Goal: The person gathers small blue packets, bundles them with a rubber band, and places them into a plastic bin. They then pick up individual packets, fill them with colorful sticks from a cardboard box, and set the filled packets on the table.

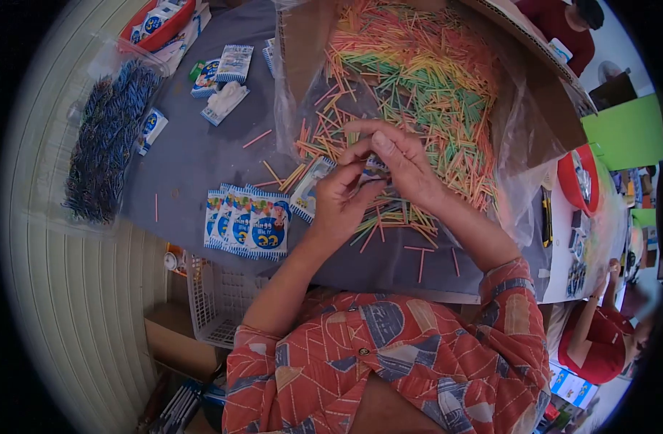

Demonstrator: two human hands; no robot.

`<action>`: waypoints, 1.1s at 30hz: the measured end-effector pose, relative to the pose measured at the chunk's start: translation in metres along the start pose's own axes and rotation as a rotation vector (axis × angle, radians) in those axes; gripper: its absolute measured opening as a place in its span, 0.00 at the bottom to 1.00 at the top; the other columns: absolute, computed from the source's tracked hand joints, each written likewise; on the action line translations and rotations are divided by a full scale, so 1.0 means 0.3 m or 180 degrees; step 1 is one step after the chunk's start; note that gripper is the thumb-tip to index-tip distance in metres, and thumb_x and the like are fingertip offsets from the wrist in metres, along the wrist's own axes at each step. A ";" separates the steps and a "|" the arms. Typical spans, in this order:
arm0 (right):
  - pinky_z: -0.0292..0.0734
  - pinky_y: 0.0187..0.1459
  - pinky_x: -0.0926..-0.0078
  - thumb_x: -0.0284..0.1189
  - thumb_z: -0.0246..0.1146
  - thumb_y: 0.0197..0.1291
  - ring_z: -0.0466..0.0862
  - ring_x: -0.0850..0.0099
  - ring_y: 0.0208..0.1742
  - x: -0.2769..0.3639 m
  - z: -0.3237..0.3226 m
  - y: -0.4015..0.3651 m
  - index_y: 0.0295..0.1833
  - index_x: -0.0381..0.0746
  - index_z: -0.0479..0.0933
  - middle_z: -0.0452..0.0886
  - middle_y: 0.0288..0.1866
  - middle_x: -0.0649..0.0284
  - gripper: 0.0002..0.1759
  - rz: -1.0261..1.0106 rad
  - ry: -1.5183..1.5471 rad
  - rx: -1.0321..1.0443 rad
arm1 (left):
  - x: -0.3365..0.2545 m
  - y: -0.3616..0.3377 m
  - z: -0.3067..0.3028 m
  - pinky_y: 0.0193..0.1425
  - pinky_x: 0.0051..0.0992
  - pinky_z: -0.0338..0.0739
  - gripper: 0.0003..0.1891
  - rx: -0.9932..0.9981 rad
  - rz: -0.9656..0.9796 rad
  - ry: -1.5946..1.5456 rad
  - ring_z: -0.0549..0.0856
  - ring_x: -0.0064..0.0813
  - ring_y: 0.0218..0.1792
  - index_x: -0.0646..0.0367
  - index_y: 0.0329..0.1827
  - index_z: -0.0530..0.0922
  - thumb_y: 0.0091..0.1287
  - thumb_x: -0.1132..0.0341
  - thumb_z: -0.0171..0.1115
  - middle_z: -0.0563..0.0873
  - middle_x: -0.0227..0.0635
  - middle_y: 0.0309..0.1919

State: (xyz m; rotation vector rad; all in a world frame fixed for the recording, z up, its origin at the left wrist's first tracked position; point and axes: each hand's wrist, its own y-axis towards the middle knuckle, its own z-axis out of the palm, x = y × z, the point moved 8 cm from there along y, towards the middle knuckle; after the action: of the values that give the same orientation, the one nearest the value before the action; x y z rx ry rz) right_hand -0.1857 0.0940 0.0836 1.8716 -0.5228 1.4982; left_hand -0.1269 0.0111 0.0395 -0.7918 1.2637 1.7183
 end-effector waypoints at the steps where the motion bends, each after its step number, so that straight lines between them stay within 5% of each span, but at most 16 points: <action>1: 0.75 0.61 0.70 0.47 0.49 0.78 0.83 0.72 0.54 -0.013 0.001 0.001 0.67 0.32 0.71 0.87 0.48 0.58 0.30 0.0163 0.0571 -0.0044 | -0.009 -0.023 -0.012 0.53 0.23 0.77 0.09 0.0004 0.0005 0.0025 0.82 0.24 0.52 0.72 0.48 0.79 0.65 0.83 0.63 0.83 0.39 0.53; 3: 0.75 0.60 0.69 0.48 0.48 0.78 0.83 0.72 0.54 -0.020 -0.008 0.008 0.69 0.34 0.70 0.87 0.47 0.60 0.30 0.0263 0.1061 -0.0177 | 0.033 -0.073 -0.047 0.49 0.22 0.76 0.08 0.0044 -0.0606 0.0485 0.83 0.22 0.46 0.69 0.47 0.80 0.66 0.81 0.64 0.85 0.36 0.46; 7: 0.74 0.61 0.65 0.44 0.53 0.77 0.83 0.72 0.55 0.073 0.008 0.022 0.67 0.39 0.73 0.87 0.48 0.59 0.24 -0.0311 0.0273 -0.0149 | 0.012 -0.064 -0.093 0.45 0.23 0.77 0.08 -0.0280 -0.0527 0.0593 0.84 0.24 0.40 0.68 0.47 0.81 0.66 0.80 0.65 0.86 0.35 0.40; 9: 0.75 0.60 0.67 0.37 0.57 0.76 0.83 0.73 0.55 0.073 0.089 -0.013 0.67 0.38 0.75 0.87 0.48 0.61 0.20 -0.1024 -0.2066 0.0642 | -0.068 -0.042 -0.081 0.44 0.24 0.77 0.08 -0.0172 0.0209 0.1228 0.84 0.26 0.38 0.67 0.47 0.81 0.67 0.79 0.65 0.86 0.37 0.38; 10: 0.75 0.60 0.67 0.37 0.57 0.76 0.83 0.73 0.55 0.070 0.087 -0.021 0.67 0.38 0.75 0.87 0.48 0.61 0.20 -0.1006 -0.2067 0.0634 | -0.079 -0.041 -0.074 0.44 0.24 0.77 0.08 -0.0163 0.0195 0.1218 0.84 0.26 0.38 0.67 0.47 0.81 0.67 0.79 0.65 0.86 0.37 0.38; 12: 0.76 0.59 0.68 0.31 0.57 0.75 0.84 0.73 0.53 0.016 0.052 -0.018 0.67 0.39 0.76 0.87 0.50 0.61 0.19 -0.0047 -0.0438 0.0356 | -0.118 -0.050 -0.059 0.44 0.26 0.77 0.08 -0.0176 0.0296 0.1378 0.84 0.28 0.38 0.67 0.47 0.81 0.66 0.79 0.65 0.86 0.39 0.38; 15: 0.77 0.59 0.72 0.31 0.56 0.76 0.85 0.73 0.52 0.032 0.070 -0.051 0.68 0.37 0.75 0.87 0.50 0.60 0.20 0.0532 -0.0303 0.0456 | -0.167 -0.097 -0.074 0.43 0.26 0.77 0.08 -0.0159 0.0358 0.1633 0.84 0.27 0.37 0.67 0.47 0.81 0.65 0.80 0.66 0.86 0.40 0.38; 20: 0.77 0.60 0.73 0.30 0.56 0.76 0.85 0.73 0.55 0.016 -0.037 -0.026 0.67 0.33 0.74 0.87 0.50 0.60 0.20 0.0233 0.0499 0.0142 | -0.213 -0.259 -0.250 0.42 0.25 0.77 0.10 -0.0617 -0.0259 0.1657 0.84 0.29 0.36 0.67 0.48 0.82 0.64 0.81 0.67 0.86 0.40 0.37; 23: 0.77 0.58 0.64 0.31 0.65 0.66 0.85 0.67 0.53 -0.095 -0.166 -0.032 0.66 0.36 0.76 0.84 0.52 0.57 0.24 0.1022 -0.1530 0.0459 | -0.257 -0.315 -0.332 0.42 0.30 0.74 0.14 -0.0799 -0.0001 0.2492 0.82 0.32 0.38 0.64 0.52 0.82 0.64 0.76 0.68 0.85 0.39 0.39; 24: 0.77 0.58 0.64 0.31 0.65 0.66 0.85 0.67 0.53 -0.116 -0.189 -0.037 0.66 0.36 0.76 0.84 0.52 0.57 0.24 0.0984 -0.1584 0.0399 | -0.259 -0.310 -0.340 0.43 0.33 0.72 0.16 -0.0766 -0.0024 0.3861 0.81 0.34 0.39 0.62 0.55 0.81 0.64 0.74 0.68 0.85 0.38 0.39; 25: 0.76 0.59 0.62 0.30 0.68 0.61 0.83 0.63 0.55 -0.111 -0.188 -0.033 0.64 0.38 0.77 0.84 0.52 0.56 0.26 0.0275 -0.2979 0.0420 | -0.254 -0.307 -0.346 0.43 0.37 0.69 0.19 -0.0758 -0.0033 0.5237 0.80 0.36 0.40 0.59 0.58 0.81 0.64 0.71 0.68 0.85 0.38 0.40; 26: 0.75 0.60 0.59 0.30 0.71 0.55 0.82 0.59 0.57 -0.094 -0.169 -0.036 0.63 0.39 0.78 0.83 0.53 0.56 0.27 -0.0468 -0.4349 0.0424 | -0.234 -0.318 -0.367 0.43 0.40 0.65 0.23 -0.0858 0.0008 0.5269 0.78 0.40 0.40 0.56 0.62 0.78 0.63 0.68 0.68 0.84 0.37 0.40; 27: 0.70 0.64 0.55 0.29 0.72 0.51 0.76 0.53 0.63 -0.072 -0.160 -0.018 0.58 0.39 0.81 0.81 0.55 0.55 0.25 0.0088 -0.3849 0.0460 | -0.232 -0.316 -0.376 0.43 0.40 0.65 0.23 -0.0858 0.0072 0.5251 0.78 0.40 0.40 0.56 0.62 0.78 0.63 0.68 0.68 0.84 0.37 0.40; 30: 0.67 0.66 0.54 0.28 0.71 0.52 0.73 0.56 0.67 -0.111 -0.195 0.054 0.54 0.39 0.82 0.80 0.58 0.56 0.21 0.0047 -0.3072 0.0440 | -0.239 -0.329 -0.414 0.45 0.41 0.67 0.21 -0.0951 0.0237 0.5360 0.78 0.41 0.41 0.57 0.61 0.78 0.64 0.67 0.68 0.83 0.37 0.40; 33: 0.64 0.66 0.46 0.29 0.69 0.55 0.72 0.56 0.67 -0.069 -0.217 0.203 0.52 0.38 0.82 0.81 0.55 0.56 0.18 -0.0265 -0.3707 0.0176 | -0.267 -0.324 -0.460 0.48 0.43 0.68 0.20 -0.1072 0.0325 0.5566 0.78 0.43 0.43 0.58 0.60 0.78 0.65 0.67 0.67 0.82 0.40 0.43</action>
State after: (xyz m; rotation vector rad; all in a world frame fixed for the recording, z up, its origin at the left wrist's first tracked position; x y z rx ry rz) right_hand -0.2772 0.0964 0.0864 2.6399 -0.8767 0.2174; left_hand -0.0028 -0.1280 0.0264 -2.7469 1.9871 1.0195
